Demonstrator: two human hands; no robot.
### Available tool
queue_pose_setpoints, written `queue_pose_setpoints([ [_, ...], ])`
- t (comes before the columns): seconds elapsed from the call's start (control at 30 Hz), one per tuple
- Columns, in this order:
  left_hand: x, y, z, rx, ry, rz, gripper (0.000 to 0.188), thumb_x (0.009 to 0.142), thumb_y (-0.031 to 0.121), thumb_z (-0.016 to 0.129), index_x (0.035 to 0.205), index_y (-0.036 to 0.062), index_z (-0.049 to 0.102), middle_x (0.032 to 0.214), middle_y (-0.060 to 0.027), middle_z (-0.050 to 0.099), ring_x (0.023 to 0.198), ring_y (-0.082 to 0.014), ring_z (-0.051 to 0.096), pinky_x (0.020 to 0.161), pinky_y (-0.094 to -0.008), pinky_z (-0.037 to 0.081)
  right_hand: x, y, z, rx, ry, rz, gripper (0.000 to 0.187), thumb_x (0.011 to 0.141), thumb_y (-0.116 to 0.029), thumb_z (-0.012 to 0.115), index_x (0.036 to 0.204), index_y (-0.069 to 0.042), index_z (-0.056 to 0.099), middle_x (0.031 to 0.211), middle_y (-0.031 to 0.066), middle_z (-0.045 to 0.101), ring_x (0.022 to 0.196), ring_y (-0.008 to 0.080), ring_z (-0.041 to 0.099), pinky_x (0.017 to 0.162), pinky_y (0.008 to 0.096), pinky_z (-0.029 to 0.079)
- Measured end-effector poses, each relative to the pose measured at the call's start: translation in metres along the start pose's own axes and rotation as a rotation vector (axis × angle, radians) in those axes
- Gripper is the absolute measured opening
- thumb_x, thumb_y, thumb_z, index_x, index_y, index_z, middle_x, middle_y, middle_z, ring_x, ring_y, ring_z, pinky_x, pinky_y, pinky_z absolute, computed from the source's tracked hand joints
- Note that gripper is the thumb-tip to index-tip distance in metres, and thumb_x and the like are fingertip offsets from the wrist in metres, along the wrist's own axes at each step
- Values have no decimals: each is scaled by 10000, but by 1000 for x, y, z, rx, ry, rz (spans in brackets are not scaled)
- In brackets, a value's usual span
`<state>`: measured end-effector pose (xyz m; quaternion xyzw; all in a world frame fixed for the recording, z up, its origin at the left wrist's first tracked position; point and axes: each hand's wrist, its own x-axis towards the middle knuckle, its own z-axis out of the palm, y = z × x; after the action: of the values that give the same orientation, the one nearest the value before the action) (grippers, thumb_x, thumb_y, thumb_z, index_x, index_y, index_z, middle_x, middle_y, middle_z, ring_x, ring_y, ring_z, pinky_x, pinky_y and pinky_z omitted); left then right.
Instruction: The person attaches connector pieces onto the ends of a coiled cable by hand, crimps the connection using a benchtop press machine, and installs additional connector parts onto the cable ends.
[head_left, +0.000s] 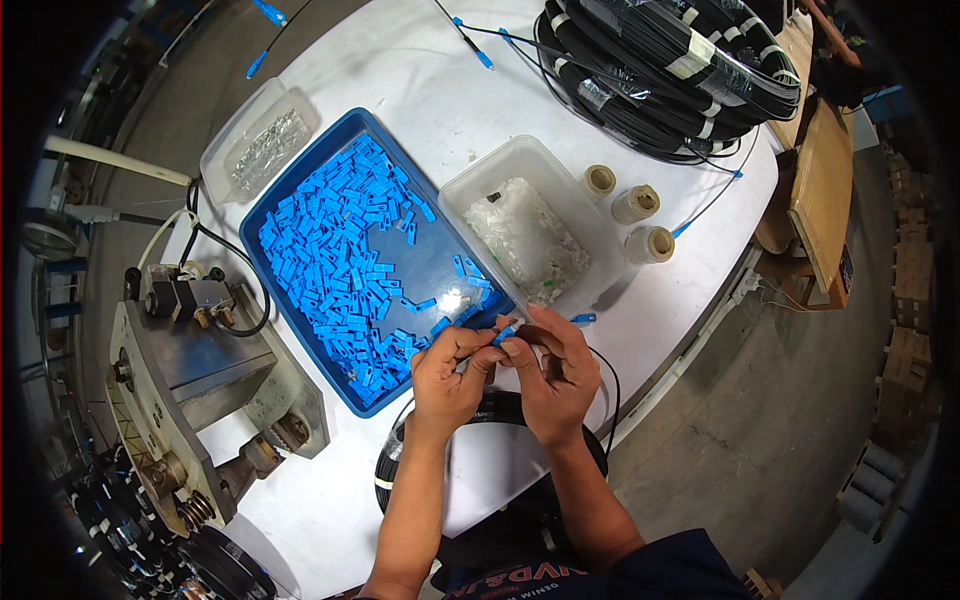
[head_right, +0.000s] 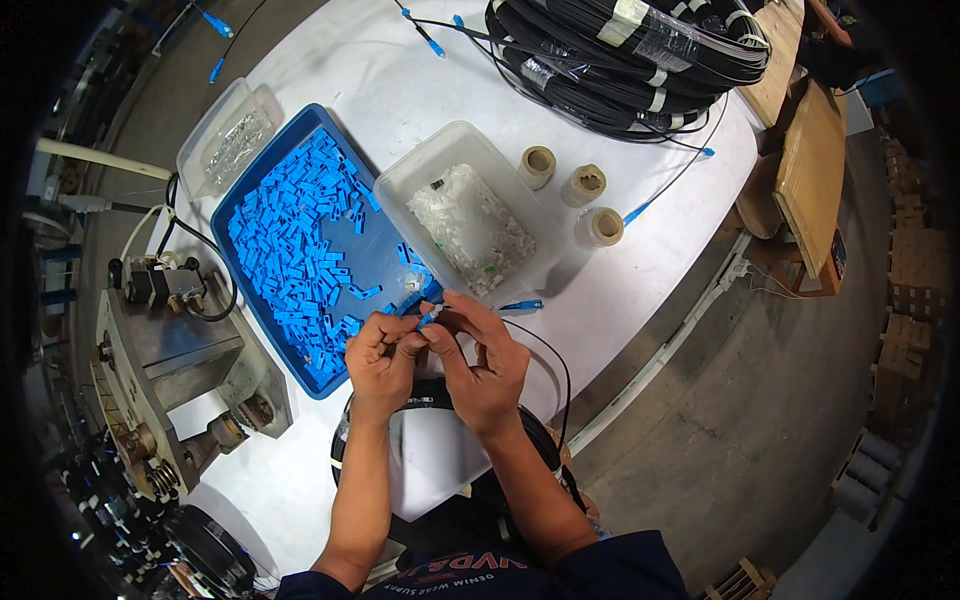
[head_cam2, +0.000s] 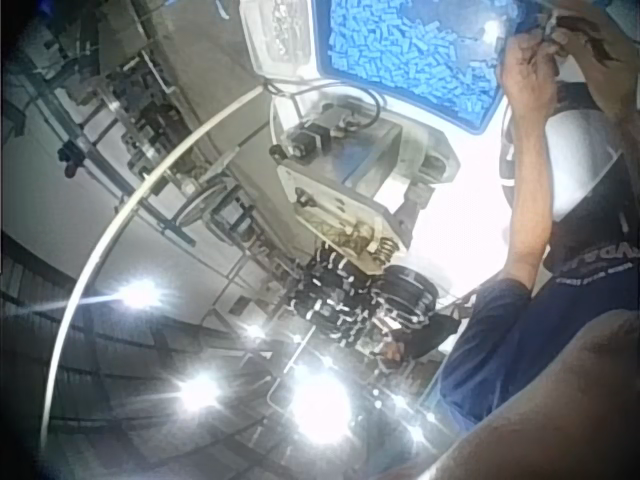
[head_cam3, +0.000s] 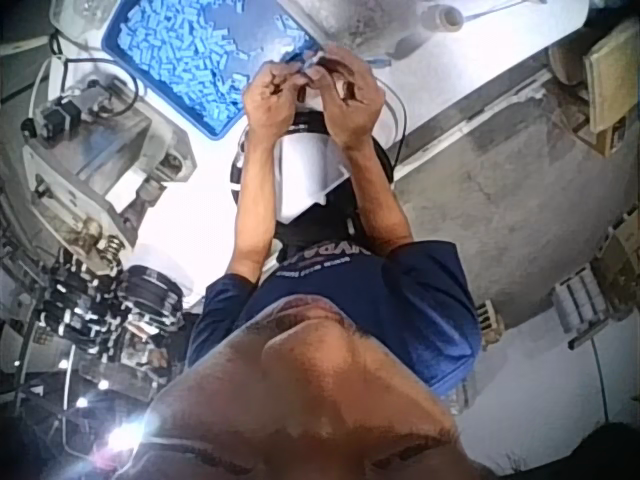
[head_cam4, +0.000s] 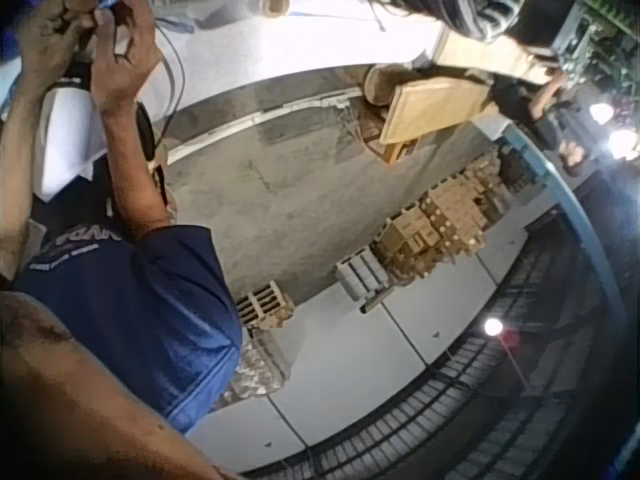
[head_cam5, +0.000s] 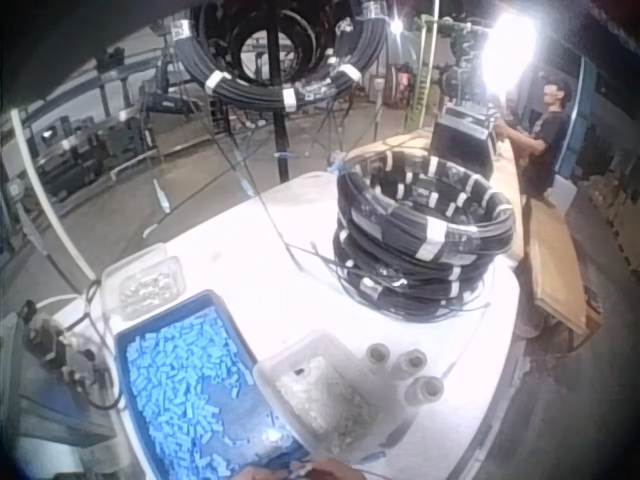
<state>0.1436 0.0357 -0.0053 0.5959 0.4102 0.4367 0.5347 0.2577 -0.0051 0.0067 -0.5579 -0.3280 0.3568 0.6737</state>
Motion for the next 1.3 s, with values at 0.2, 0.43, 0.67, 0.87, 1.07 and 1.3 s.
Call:
queue_pose_setpoints([
  [0.2,-1,0,-1,-16,-9,-36,120,918,51,680,954,-31,601,785,-85,720,643,-65,608,562,-216,477,-2,7,-2,-63,-8,-43,280,834,48,735,1101,77,656,993,162,719,901,165,688,834,265,526],
  [0.43,1,2,-1,38,-17,16,103,921,22,664,945,-47,592,797,-120,717,723,-114,671,661,-246,529,1,4,0,-122,10,-73,226,824,43,743,1037,80,677,954,175,727,876,191,714,803,273,549],
  [0.67,1,0,-2,55,-10,33,105,921,25,665,935,-47,590,795,-125,718,731,-120,681,660,-245,532,1,2,-1,-166,-4,-75,195,825,35,744,1004,76,678,944,178,728,873,201,720,800,280,555],
  [0.87,1,2,1,68,-17,43,92,921,12,658,936,-41,586,803,-119,717,724,-122,676,657,-242,531,1,-1,-4,-186,-29,-83,209,841,35,728,1037,75,671,969,172,725,881,187,711,803,275,551],
  [1.07,-3,-4,1,-220,11,-30,129,947,74,643,1017,-12,577,808,-77,685,691,-96,616,612,-217,473,0,-22,-13,202,-59,134,213,894,41,651,1105,66,648,1045,136,704,960,157,675,840,264,534],
  [1.3,-40,21,-30,250,-27,-13,196,985,127,536,1085,-17,623,932,-137,679,851,-219,655,799,-327,502,-9,-18,-81,-790,-280,-119,835,705,-369,853,1381,-49,480,1471,214,383,1324,390,349,1067,499,331],
])
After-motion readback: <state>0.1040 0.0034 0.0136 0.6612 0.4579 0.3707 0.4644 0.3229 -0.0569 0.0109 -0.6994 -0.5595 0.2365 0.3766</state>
